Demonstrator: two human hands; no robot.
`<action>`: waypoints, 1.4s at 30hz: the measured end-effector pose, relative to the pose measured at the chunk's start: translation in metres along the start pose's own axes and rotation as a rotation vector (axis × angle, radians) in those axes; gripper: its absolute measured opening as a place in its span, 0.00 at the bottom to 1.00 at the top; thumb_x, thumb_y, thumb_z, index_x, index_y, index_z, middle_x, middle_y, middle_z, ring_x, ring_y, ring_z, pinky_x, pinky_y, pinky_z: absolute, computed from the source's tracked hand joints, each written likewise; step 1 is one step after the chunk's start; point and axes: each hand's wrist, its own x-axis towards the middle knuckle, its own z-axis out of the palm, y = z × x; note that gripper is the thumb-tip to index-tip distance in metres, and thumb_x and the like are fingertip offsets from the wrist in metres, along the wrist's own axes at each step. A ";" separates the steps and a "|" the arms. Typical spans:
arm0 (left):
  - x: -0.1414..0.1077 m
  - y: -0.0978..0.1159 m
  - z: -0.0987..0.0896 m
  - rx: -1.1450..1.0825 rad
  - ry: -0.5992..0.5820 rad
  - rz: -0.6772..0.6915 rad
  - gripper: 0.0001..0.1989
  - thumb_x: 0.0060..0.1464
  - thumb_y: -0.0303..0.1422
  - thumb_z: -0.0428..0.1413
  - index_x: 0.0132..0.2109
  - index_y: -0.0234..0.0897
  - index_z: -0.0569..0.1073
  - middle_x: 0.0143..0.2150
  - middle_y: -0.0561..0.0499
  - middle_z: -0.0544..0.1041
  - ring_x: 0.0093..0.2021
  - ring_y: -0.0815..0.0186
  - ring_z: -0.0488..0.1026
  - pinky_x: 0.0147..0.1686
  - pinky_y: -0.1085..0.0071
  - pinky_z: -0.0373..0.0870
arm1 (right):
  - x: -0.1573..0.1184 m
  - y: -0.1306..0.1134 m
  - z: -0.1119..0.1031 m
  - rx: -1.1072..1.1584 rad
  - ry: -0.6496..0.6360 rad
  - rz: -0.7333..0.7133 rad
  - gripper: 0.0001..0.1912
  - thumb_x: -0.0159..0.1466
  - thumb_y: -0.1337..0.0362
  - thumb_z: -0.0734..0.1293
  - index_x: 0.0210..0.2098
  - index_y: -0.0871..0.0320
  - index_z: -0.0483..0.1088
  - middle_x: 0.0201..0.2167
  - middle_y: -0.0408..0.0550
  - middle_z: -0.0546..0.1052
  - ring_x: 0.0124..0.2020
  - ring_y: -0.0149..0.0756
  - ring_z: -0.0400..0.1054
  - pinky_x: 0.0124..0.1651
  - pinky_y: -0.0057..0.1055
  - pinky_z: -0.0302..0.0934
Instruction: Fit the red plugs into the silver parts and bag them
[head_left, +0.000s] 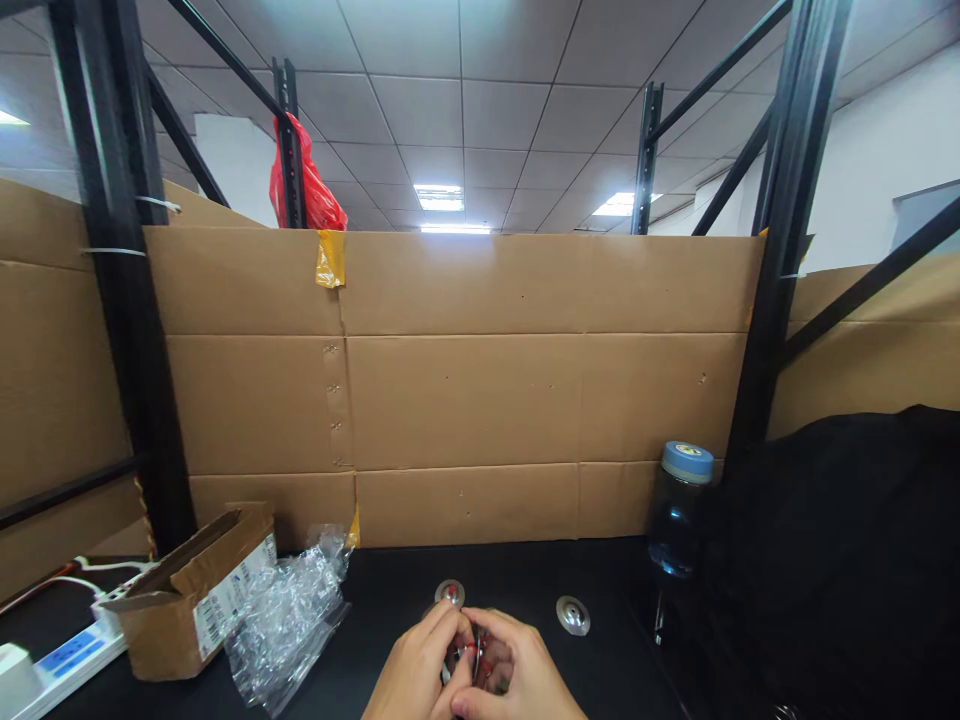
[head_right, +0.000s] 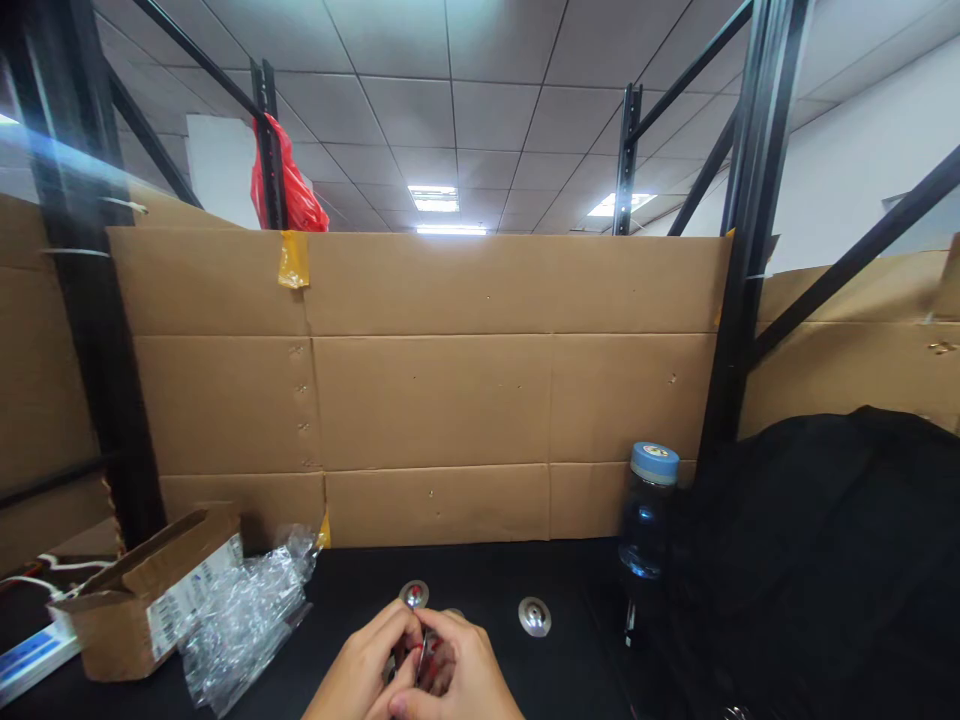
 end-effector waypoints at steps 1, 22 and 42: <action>0.000 0.000 0.000 0.001 -0.010 -0.013 0.06 0.62 0.31 0.49 0.35 0.40 0.67 0.35 0.48 0.73 0.32 0.66 0.71 0.33 0.76 0.69 | -0.001 -0.005 -0.001 -0.071 -0.012 -0.026 0.35 0.49 0.51 0.79 0.53 0.56 0.73 0.43 0.51 0.78 0.36 0.40 0.74 0.38 0.32 0.69; -0.002 -0.045 -0.057 0.395 -0.339 -0.432 0.18 0.66 0.37 0.41 0.40 0.39 0.74 0.46 0.44 0.75 0.46 0.58 0.76 0.48 0.64 0.68 | -0.013 -0.026 -0.115 -1.243 0.215 0.386 0.23 0.51 0.70 0.72 0.47 0.50 0.75 0.47 0.49 0.79 0.51 0.50 0.73 0.46 0.36 0.62; 0.004 -0.014 -0.018 0.094 -0.380 -0.032 0.23 0.50 0.29 0.59 0.54 0.49 0.75 0.54 0.50 0.76 0.52 0.57 0.72 0.52 0.67 0.66 | -0.016 -0.009 -0.131 -1.122 0.157 0.364 0.21 0.48 0.68 0.71 0.43 0.51 0.76 0.44 0.47 0.76 0.48 0.46 0.71 0.44 0.33 0.60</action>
